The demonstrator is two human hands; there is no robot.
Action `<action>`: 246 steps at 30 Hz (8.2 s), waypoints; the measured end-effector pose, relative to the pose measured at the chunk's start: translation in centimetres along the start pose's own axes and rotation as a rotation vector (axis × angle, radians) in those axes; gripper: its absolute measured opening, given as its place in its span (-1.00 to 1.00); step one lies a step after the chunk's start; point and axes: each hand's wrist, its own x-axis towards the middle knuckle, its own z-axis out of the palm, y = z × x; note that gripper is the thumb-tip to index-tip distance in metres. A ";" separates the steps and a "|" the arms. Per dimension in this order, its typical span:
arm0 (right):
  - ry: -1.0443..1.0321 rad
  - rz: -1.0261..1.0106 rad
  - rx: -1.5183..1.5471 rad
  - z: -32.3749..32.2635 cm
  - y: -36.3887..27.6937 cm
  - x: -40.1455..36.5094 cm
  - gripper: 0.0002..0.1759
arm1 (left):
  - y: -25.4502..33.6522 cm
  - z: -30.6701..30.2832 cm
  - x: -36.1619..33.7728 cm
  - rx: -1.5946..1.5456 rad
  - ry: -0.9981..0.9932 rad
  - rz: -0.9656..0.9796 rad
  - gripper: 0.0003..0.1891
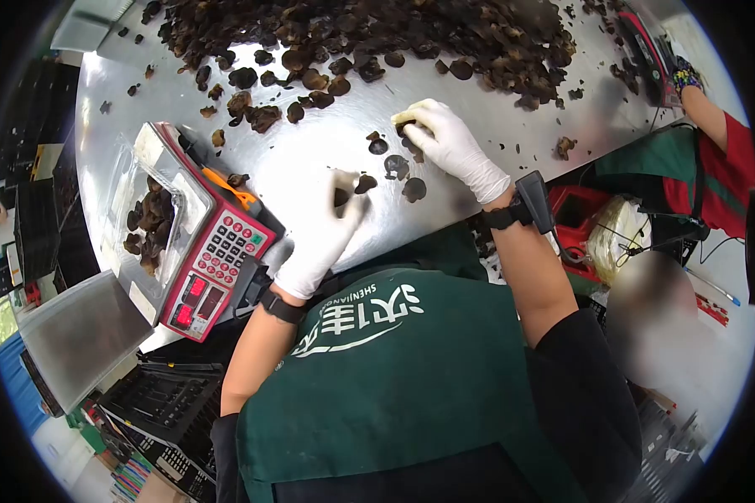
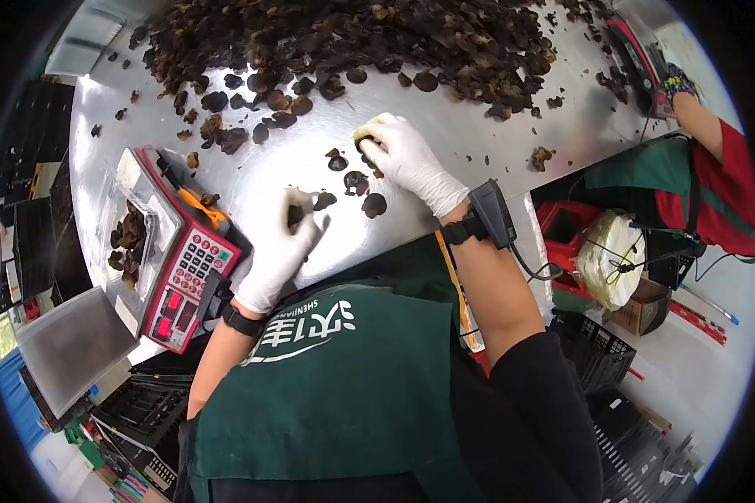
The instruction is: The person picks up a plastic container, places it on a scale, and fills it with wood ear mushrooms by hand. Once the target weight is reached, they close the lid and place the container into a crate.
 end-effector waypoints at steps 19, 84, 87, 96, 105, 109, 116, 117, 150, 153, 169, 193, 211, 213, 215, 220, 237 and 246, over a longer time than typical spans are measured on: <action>-0.126 -0.112 0.017 -2.8 -3.5 -5.2 -0.64 | -0.6 2.7 6.9 0.522 -0.023 0.274 -0.84; 0.631 0.401 -0.795 -13.8 10.2 -17.9 -0.78 | 12.6 -11.8 -0.2 0.123 0.471 0.363 -0.72; 0.710 0.465 -0.692 -14.9 14.6 -14.0 -0.42 | 5.3 -8.8 2.2 -0.022 0.262 -0.027 -0.62; 0.001 0.794 -0.979 -14.1 9.3 0.8 -0.47 | -1.8 -1.9 4.6 0.066 0.183 -0.034 -0.44; 0.157 -0.088 -0.448 -4.1 0.9 15.1 -0.58 | -4.4 0.3 15.4 0.538 0.244 -0.039 -0.70; 0.023 0.013 -0.418 0.5 1.6 20.1 -0.34 | -5.2 0.0 15.3 0.440 0.224 -0.103 -0.87; 0.160 -0.156 -0.339 3.9 1.6 18.8 -0.49 | -3.0 0.6 10.8 0.323 0.309 -0.094 -0.82; 0.133 -0.186 -0.383 3.5 0.8 18.4 -0.56 | -2.8 0.8 10.3 0.333 0.308 -0.078 -0.80; 0.022 0.286 -0.369 -11.0 0.9 -9.0 -0.78 | -0.8 -0.3 4.6 -0.502 0.143 -0.188 -0.80; -0.159 0.454 -0.586 -14.7 3.7 -13.4 -0.79 | -0.2 -0.5 5.3 -0.107 0.111 -0.012 -0.67; 0.059 0.016 -0.661 -0.7 5.1 20.1 -0.22 | -5.5 -1.1 21.7 0.484 0.356 0.015 -0.42; 0.142 -0.301 -0.455 -1.2 5.9 27.7 -0.35 | -1.9 -2.6 11.2 0.153 0.354 -0.452 -0.83; -0.170 -0.034 -0.534 -2.8 -0.1 8.2 -0.46 | -1.2 -4.4 8.3 -0.115 0.304 -0.329 -0.82; -0.174 -0.036 -0.492 -3.2 -0.5 7.0 -0.58 | -1.2 -4.2 8.1 -0.094 0.285 -0.290 -0.81; -0.204 -0.059 -0.441 -3.5 -1.6 6.1 -0.66 | -0.7 -3.7 7.7 -0.089 0.269 -0.286 -0.77; -0.139 -0.171 -0.244 -3.4 -3.7 4.5 -0.73 | 2.8 -1.6 7.4 -0.004 0.252 -0.265 -0.65; -0.112 0.541 0.884 -7.6 1.3 6.7 -0.73 | 0.1 1.4 16.4 0.355 0.111 0.098 -0.68; 0.127 -0.104 -0.297 -5.6 4.7 15.6 -0.64 | 0.5 1.2 9.2 0.393 0.052 0.014 -0.74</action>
